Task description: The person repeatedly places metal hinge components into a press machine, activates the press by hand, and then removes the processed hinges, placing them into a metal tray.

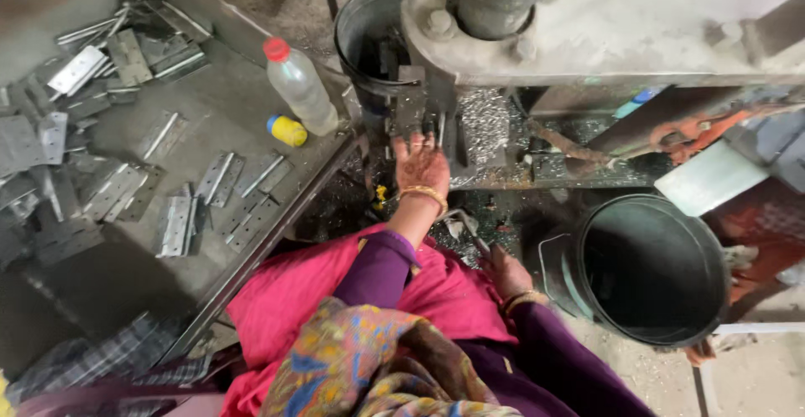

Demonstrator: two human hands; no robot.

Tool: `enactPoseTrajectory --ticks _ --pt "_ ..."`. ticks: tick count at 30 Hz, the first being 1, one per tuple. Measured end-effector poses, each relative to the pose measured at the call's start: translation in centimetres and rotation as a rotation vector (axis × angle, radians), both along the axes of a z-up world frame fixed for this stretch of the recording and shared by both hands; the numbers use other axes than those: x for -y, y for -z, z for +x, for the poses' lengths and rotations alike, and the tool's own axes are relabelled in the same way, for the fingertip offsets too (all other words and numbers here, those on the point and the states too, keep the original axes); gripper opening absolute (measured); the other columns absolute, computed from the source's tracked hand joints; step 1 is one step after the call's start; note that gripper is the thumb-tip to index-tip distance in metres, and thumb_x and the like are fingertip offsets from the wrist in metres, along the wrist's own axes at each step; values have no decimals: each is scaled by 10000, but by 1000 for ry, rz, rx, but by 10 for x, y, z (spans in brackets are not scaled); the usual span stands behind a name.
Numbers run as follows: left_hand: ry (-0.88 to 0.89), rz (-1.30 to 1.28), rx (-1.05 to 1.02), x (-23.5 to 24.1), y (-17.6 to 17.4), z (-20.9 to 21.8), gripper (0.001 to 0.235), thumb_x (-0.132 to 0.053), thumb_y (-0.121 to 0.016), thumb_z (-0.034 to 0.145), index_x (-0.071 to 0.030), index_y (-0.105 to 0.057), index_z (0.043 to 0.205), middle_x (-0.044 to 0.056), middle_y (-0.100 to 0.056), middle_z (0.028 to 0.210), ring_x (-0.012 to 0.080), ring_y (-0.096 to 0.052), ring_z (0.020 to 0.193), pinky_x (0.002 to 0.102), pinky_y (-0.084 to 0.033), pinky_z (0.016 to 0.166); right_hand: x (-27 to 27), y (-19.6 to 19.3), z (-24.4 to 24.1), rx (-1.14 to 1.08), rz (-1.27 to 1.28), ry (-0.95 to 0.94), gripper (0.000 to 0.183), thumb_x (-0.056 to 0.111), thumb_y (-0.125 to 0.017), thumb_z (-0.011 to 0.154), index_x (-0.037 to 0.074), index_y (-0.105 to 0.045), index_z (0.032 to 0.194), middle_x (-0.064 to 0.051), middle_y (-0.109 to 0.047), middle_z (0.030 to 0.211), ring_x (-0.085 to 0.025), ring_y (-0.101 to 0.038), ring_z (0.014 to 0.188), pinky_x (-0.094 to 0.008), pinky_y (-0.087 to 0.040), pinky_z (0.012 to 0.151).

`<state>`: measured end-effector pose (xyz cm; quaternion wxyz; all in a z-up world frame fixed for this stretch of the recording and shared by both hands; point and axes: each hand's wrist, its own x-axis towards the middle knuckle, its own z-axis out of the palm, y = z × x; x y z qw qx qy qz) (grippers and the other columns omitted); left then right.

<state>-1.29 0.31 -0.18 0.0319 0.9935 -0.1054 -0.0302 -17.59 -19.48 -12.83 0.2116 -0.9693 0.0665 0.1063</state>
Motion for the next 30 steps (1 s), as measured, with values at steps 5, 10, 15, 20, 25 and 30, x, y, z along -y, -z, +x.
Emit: enactPoseTrajectory --ticks 5,10,15,20,25,30 --pt "16 26 -26 -5 -12 20 402 -201 -438 1019 -151 -636 1365 16 -409 1614 249 -276 1528 607 -96 1243 13 12 23 100 45 -95 417 504 -620 956 98 -612 1055 -198 -733 893 -421 -700 854 -537 -540 704" --pt "0 128 -29 9 -3 22 403 -192 -431 1006 -164 -640 1349 33 -378 1623 262 -231 1546 631 -75 1217 11 7 14 -113 140 -85 354 461 -539 947 165 -634 1118 -160 -737 911 -387 -728 830 -514 -556 708" --pt "14 67 -48 3 -13 39 390 -226 -420 1050 -167 -637 1369 20 -382 1633 273 -227 1552 633 -52 1246 1 -2 26 -78 94 3 416 508 -646 920 104 -676 1016 -209 -729 938 -437 -680 927 -540 -521 774" --pt "5 206 -99 6 -31 47 423 -225 -375 1059 -158 -570 1427 36 -312 1659 289 -152 1575 629 -34 1231 16 7 23 -76 84 -4 406 493 -642 926 102 -663 1029 -212 -734 921 -436 -693 903 -538 -528 753" --pt "-16 86 -173 7 -39 32 446 -225 -389 1038 -193 -516 1464 -15 -268 1673 272 -138 1569 648 -19 1244 13 19 20 -6 115 -29 402 483 -647 934 90 -645 1016 -215 -738 884 -437 -704 867 -532 -536 720" --pt "-11 139 -114 2 -41 44 424 -214 -406 1051 -167 -529 1453 9 -291 1662 277 -146 1575 631 -23 1232 15 9 22 -102 -34 -100 404 499 -614 921 120 -645 1057 -186 -725 902 -407 -718 826 -515 -552 698"
